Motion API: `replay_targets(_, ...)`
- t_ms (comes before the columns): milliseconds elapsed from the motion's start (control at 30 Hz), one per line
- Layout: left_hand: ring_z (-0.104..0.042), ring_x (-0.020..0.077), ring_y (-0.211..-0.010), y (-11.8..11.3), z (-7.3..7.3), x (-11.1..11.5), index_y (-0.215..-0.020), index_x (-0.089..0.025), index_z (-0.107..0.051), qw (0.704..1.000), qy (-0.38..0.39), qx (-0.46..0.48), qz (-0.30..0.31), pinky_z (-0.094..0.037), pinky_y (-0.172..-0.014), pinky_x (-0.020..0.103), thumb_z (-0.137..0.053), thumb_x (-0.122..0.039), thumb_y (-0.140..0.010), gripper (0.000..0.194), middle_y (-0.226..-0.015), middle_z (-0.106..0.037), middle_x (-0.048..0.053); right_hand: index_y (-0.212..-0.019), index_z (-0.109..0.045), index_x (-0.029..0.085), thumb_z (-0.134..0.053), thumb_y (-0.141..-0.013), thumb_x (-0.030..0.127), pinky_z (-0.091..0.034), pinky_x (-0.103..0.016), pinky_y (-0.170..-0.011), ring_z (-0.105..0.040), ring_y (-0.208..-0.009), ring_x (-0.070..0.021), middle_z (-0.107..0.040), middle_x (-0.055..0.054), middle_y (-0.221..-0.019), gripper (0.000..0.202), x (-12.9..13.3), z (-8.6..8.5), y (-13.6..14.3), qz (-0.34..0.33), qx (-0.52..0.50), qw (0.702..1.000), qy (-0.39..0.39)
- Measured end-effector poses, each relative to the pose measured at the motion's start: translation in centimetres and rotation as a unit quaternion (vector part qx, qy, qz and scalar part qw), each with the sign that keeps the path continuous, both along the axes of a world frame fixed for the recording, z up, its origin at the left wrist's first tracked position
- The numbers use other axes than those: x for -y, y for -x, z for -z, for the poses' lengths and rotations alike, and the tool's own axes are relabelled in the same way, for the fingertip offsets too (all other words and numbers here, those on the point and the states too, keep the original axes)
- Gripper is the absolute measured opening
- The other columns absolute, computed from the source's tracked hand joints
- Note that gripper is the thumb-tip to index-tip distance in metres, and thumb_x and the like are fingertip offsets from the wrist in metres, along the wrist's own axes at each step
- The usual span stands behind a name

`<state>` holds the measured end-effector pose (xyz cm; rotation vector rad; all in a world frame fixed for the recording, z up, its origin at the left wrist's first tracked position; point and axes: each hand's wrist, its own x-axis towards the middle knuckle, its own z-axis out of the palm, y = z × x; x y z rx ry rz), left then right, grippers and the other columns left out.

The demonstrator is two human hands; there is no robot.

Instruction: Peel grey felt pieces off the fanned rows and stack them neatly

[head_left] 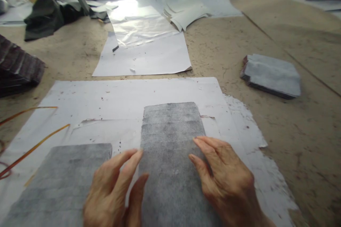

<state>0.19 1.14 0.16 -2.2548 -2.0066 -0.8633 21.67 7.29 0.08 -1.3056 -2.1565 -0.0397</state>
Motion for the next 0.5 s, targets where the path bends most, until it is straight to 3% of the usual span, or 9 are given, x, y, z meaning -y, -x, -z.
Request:
replay_targets(67,-0.050,0.0222,-0.107,-1.0,0.1,-2.7,-0.126,-0.016,-0.043,0.998,0.007,-0.036,0.059,-0.038,-0.093,0.036,-0.055,-0.015,-0.080,0.048,-0.117,-0.054,0.010,-0.104,-0.057,0.009,-0.056,-0.080,0.018,-0.051,-0.037,-0.080,-0.059,-0.091,-0.0228,-0.065,-0.012,-0.095,0.026,-1.5,0.1,-0.3,-0.016,0.019,0.999,0.025)
replay_targets(233,-0.053,0.0266,-0.095,-1.2,-0.2,-7.7,-0.108,-0.018,-0.050,0.977,0.181,-0.096,0.063,-0.040,-0.078,0.043,-0.054,-0.027,-0.079,0.031,-0.104,-0.060,0.009,-0.094,-0.059,0.015,-0.070,-0.065,0.025,-0.048,-0.038,-0.077,-0.056,-0.089,-0.0244,-0.063,-0.008,-0.092,0.033,-4.6,-0.5,-0.8,-0.030,0.070,0.982,0.176)
replay_targets(367,-0.055,0.0241,-0.086,-1.1,-0.9,-8.6,-0.091,-0.020,-0.051,0.958,0.280,-0.048,0.044,-0.038,-0.077,0.040,-0.056,-0.033,-0.075,0.022,-0.087,-0.060,0.004,-0.075,-0.057,0.018,-0.075,-0.056,0.029,-0.043,-0.030,-0.063,-0.055,-0.073,-0.0189,-0.060,-0.002,-0.076,0.029,-5.3,-1.2,-0.6,0.020,0.083,0.964,0.253)
replay_targets(500,-0.054,0.0237,-0.076,-0.8,-0.9,-7.7,-0.084,-0.021,-0.055,0.936,0.346,0.014,-0.059,-0.038,-0.069,0.036,-0.056,-0.047,-0.072,0.029,-0.078,-0.060,0.004,-0.063,-0.054,0.020,-0.070,-0.063,0.030,-0.037,-0.025,-0.054,-0.050,-0.058,-0.0133,-0.056,0.002,-0.064,0.019,-4.2,-1.1,-0.7,0.073,0.056,0.958,0.272)
